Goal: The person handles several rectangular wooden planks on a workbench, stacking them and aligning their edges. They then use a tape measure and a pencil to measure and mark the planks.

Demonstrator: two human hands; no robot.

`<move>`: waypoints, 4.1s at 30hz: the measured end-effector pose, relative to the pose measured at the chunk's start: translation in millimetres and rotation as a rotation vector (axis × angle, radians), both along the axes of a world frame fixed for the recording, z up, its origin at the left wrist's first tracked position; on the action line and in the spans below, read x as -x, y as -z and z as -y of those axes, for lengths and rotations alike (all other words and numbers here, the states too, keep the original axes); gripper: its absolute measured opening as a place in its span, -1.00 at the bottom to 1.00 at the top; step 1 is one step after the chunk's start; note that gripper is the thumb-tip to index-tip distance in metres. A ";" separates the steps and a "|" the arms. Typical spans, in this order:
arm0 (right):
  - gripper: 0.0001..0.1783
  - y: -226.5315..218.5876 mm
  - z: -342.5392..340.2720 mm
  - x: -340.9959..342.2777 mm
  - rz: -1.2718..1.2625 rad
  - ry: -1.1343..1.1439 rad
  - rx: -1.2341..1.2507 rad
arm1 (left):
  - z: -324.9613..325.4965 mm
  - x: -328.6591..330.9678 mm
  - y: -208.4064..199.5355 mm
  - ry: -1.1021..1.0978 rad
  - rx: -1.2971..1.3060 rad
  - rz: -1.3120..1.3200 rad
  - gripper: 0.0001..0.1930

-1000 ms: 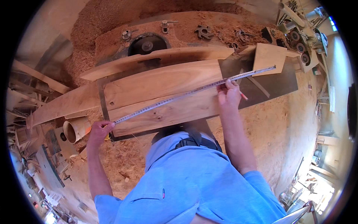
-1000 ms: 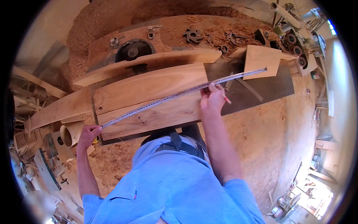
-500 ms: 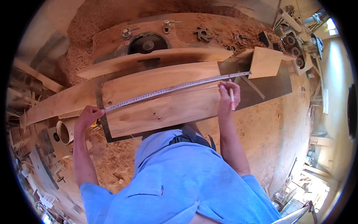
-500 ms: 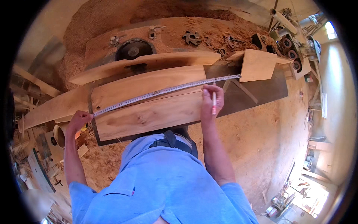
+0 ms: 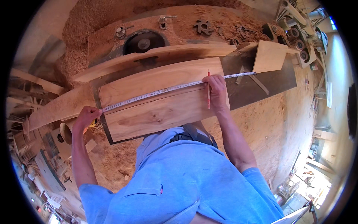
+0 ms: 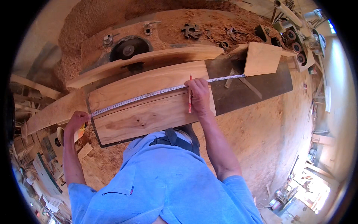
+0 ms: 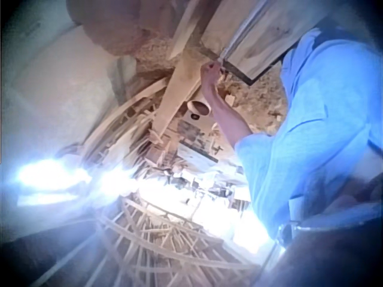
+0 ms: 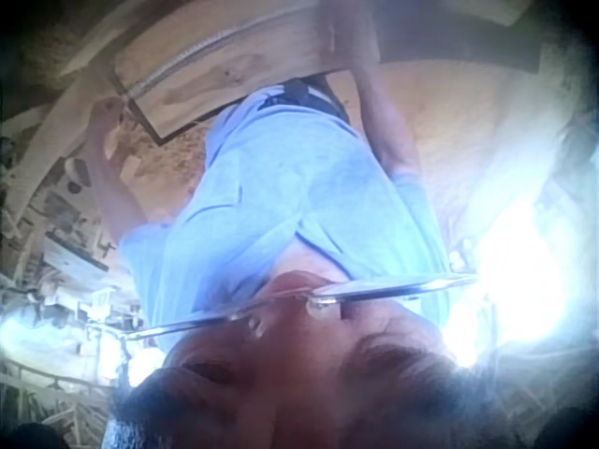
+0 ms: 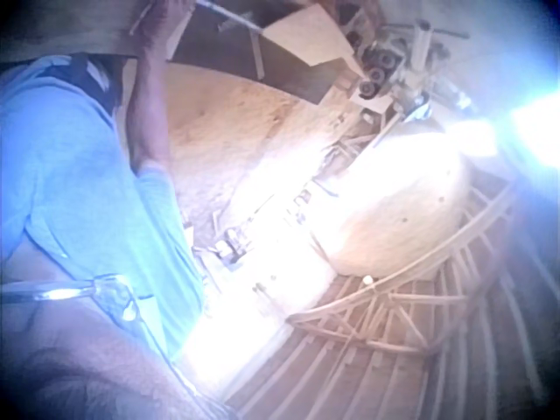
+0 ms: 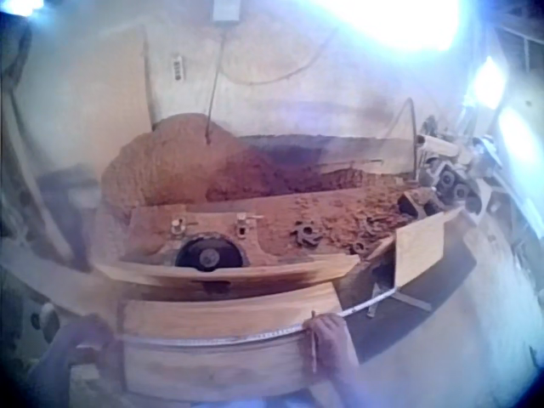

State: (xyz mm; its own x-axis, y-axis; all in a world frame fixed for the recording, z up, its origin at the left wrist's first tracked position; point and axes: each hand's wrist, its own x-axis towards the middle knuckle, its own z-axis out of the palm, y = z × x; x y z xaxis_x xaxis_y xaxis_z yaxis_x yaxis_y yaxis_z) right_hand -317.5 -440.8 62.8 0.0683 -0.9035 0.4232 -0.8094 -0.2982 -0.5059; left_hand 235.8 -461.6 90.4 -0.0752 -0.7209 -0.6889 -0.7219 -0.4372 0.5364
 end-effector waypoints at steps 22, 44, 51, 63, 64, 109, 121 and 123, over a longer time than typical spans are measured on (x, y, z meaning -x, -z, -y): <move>-0.79 2.8 7.7 -47.1 0.071 -0.058 0.012 | 6.2 -1.8 21.0 -0.038 0.020 -0.117 -0.54; -0.75 -8.8 9.6 -61.0 0.001 -0.224 -0.009 | 13.7 90.3 -36.9 0.118 0.122 0.047 -0.63; -0.74 -3.8 10.1 -56.5 0.044 -0.193 0.043 | 17.2 127.6 -31.5 0.120 0.169 0.069 -0.65; -0.75 -1.9 9.9 -56.4 0.077 -0.179 0.014 | 16.5 134.2 -22.6 0.159 0.198 0.150 -0.66; -0.75 -2.2 10.3 -56.8 0.078 -0.177 0.015 | 16.6 134.8 -23.4 0.160 0.189 0.157 -0.66; -0.79 -11.1 21.2 -57.9 -0.003 -0.238 -0.014 | 28.5 148.8 -26.7 0.143 0.174 0.204 -0.69; -0.81 -15.3 24.7 -56.8 -0.066 -0.290 0.003 | 27.2 144.0 -28.0 0.140 0.176 0.219 -0.66; -0.79 -16.9 23.8 -58.2 -0.050 -0.285 -0.017 | 26.1 142.1 -37.6 0.081 0.157 0.194 -0.65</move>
